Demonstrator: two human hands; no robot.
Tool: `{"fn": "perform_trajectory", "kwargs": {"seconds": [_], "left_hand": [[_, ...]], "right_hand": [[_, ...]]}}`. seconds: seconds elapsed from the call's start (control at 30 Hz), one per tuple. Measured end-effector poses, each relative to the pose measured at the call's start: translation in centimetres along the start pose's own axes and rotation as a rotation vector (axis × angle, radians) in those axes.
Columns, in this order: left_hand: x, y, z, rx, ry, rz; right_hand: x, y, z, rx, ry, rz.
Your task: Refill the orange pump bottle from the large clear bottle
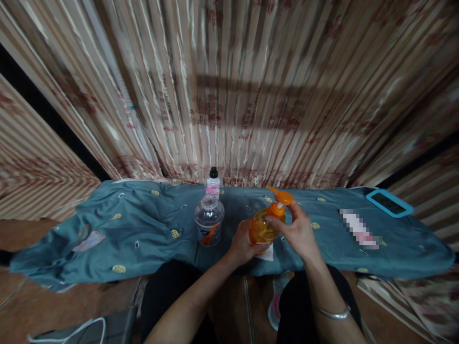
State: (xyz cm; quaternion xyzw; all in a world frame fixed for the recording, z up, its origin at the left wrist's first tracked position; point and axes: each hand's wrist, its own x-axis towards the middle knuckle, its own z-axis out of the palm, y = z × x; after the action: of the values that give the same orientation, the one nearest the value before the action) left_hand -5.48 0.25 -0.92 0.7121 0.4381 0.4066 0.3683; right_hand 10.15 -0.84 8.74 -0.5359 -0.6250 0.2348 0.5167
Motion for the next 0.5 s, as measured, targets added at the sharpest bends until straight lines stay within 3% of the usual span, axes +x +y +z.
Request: {"fn": "perform_trajectory", "kwargs": {"seconds": [0.1, 0.23, 0.3, 0.5], "left_hand": [[0.10, 0.39, -0.08, 0.009, -0.018, -0.004], [0.07, 0.62, -0.16, -0.006, -0.015, -0.004], [-0.01, 0.60, -0.17, -0.015, -0.007, -0.009], [-0.04, 0.86, -0.24, -0.038, -0.007, -0.049]], "right_hand": [[-0.03, 0.11, 0.07, -0.019, 0.028, 0.001], [-0.41, 0.25, -0.48, 0.097, -0.163, -0.032], [-0.48, 0.01, -0.66, 0.087, -0.180, -0.031], [-0.16, -0.69, -0.31, -0.088, 0.096, -0.002]]}}
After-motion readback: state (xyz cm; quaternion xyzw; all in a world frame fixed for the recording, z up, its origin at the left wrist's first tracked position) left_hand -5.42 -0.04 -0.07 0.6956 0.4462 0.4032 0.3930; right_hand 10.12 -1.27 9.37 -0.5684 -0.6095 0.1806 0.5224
